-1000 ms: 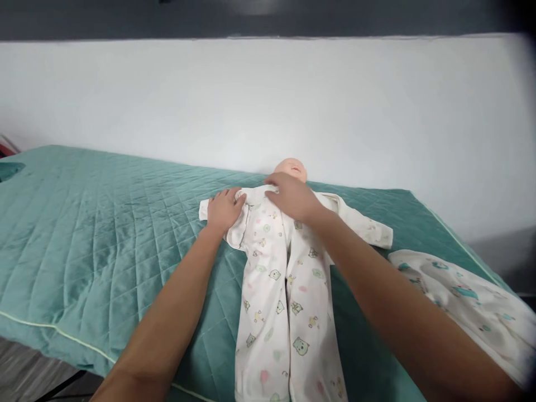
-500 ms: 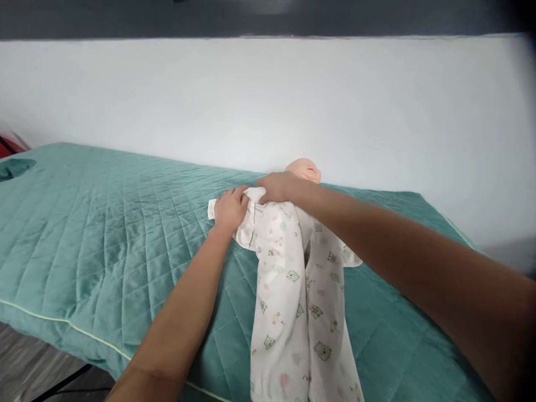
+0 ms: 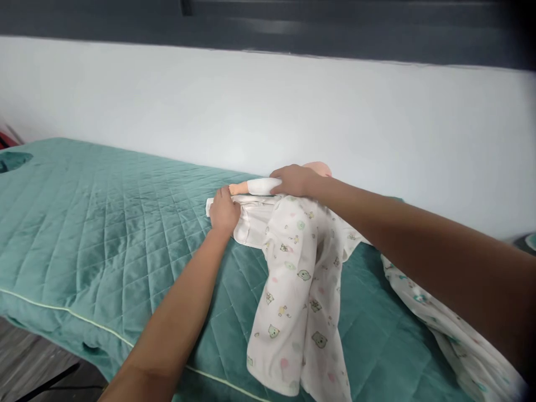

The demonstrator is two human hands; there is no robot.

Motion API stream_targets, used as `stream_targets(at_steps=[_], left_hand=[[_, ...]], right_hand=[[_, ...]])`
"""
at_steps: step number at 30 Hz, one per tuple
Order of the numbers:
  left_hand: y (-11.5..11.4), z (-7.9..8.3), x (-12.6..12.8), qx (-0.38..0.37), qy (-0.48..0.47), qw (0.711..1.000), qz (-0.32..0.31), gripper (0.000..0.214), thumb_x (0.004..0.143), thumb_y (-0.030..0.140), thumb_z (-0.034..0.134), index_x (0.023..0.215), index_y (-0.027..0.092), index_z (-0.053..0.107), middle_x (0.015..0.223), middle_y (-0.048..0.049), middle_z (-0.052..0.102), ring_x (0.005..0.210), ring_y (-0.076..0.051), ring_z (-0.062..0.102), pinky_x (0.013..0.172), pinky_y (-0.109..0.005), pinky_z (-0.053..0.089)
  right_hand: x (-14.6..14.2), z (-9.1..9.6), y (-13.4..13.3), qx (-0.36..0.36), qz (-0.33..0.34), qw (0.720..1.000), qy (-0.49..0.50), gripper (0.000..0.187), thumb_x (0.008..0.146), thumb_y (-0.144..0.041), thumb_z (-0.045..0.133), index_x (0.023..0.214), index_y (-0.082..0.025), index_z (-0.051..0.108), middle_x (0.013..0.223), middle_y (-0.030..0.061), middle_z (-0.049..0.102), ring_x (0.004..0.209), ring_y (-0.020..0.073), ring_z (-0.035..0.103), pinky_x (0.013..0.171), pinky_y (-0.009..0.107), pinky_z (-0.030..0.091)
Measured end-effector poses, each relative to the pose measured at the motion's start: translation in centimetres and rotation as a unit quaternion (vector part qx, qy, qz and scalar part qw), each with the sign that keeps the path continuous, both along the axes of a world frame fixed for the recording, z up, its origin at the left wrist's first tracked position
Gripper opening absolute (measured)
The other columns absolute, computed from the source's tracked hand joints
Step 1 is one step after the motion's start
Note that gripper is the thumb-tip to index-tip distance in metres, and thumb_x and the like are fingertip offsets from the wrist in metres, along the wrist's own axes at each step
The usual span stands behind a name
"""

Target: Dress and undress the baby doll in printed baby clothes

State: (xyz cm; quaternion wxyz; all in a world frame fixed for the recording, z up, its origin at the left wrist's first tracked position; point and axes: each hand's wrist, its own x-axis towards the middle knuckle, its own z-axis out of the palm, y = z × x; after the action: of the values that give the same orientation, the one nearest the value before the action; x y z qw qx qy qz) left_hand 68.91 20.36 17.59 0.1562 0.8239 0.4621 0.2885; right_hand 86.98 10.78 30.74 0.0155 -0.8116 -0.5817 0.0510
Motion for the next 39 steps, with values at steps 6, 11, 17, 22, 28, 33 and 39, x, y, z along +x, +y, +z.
stream_targets(at_steps=[6,11,17,22,28,33,39], left_hand=[[-0.8,0.5,0.0,0.116,-0.024,0.991,0.061,0.072,0.086,0.019,0.053,0.153,0.011,0.027,0.155,-0.0226,0.039,0.143,-0.036,0.038,0.116,-0.053,0.032],[-1.6,0.7,0.4,0.136,0.053,0.989,-0.012,0.056,0.091,0.016,0.045,0.147,0.02,0.045,0.141,-0.0177,0.056,0.133,-0.035,0.048,0.118,-0.061,0.024],[-1.0,0.1,0.8,0.153,0.094,0.973,-0.148,0.056,0.093,0.026,0.052,0.148,0.024,0.046,0.141,-0.013,0.058,0.133,-0.032,0.049,0.121,-0.055,0.023],[-0.4,-0.1,0.4,0.151,0.09,0.977,-0.121,0.048,0.094,0.026,0.05,0.143,0.025,0.053,0.135,-0.0122,0.062,0.128,-0.031,0.053,0.113,-0.048,0.035],[-0.4,-0.4,0.4,0.128,0.091,0.987,-0.032,0.048,0.093,0.024,0.049,0.141,0.021,0.055,0.136,-0.0159,0.061,0.126,-0.035,0.053,0.116,-0.055,0.031],[-1.0,0.0,-0.1,0.155,0.098,0.981,-0.07,0.058,0.086,0.013,0.049,0.144,0.018,0.05,0.147,-0.0149,0.053,0.138,-0.035,0.045,0.122,-0.058,0.024],[-5.0,3.9,1.2,0.134,-0.106,0.967,-0.189,0.039,0.091,0.017,0.045,0.126,0.02,0.062,0.13,-0.0089,0.064,0.124,-0.023,0.058,0.108,-0.04,0.047]], right_hand=[[-2.0,-1.9,2.1,-0.048,0.039,0.998,-0.022,0.04,0.085,-0.041,0.069,0.123,-0.028,0.068,0.117,0.0071,0.072,0.101,0.0298,0.067,0.08,0.041,0.05],[-3.0,-2.9,2.4,-0.046,0.038,0.998,-0.028,0.039,0.083,-0.036,0.071,0.119,-0.022,0.068,0.113,0.0074,0.072,0.099,0.0273,0.066,0.083,0.042,0.05],[-1.5,-2.1,0.3,0.011,0.035,0.999,0.018,0.047,0.086,-0.034,0.063,0.133,-0.025,0.062,0.129,0.0061,0.068,0.106,0.0251,0.065,0.087,0.039,0.051],[1.6,-2.0,-5.2,0.213,-0.072,0.971,0.083,0.032,0.091,-0.026,0.047,0.111,-0.022,0.072,0.113,0.0052,0.074,0.098,0.0217,0.066,0.085,0.033,0.05],[4.7,-8.4,-12.1,0.312,-0.192,0.927,0.079,0.039,0.088,-0.025,0.048,0.119,-0.016,0.069,0.122,0.0121,0.071,0.113,0.0276,0.062,0.101,0.042,0.046],[5.0,-12.1,-14.4,0.285,-0.204,0.937,-0.004,0.049,0.093,-0.017,0.036,0.134,-0.023,0.064,0.131,0.0084,0.067,0.126,0.0292,0.057,0.112,0.051,0.035],[7.2,-11.5,-15.4,0.278,-0.309,0.907,0.074,0.047,0.091,-0.019,0.039,0.128,-0.021,0.067,0.125,0.01,0.071,0.119,0.0297,0.062,0.105,0.045,0.042]])
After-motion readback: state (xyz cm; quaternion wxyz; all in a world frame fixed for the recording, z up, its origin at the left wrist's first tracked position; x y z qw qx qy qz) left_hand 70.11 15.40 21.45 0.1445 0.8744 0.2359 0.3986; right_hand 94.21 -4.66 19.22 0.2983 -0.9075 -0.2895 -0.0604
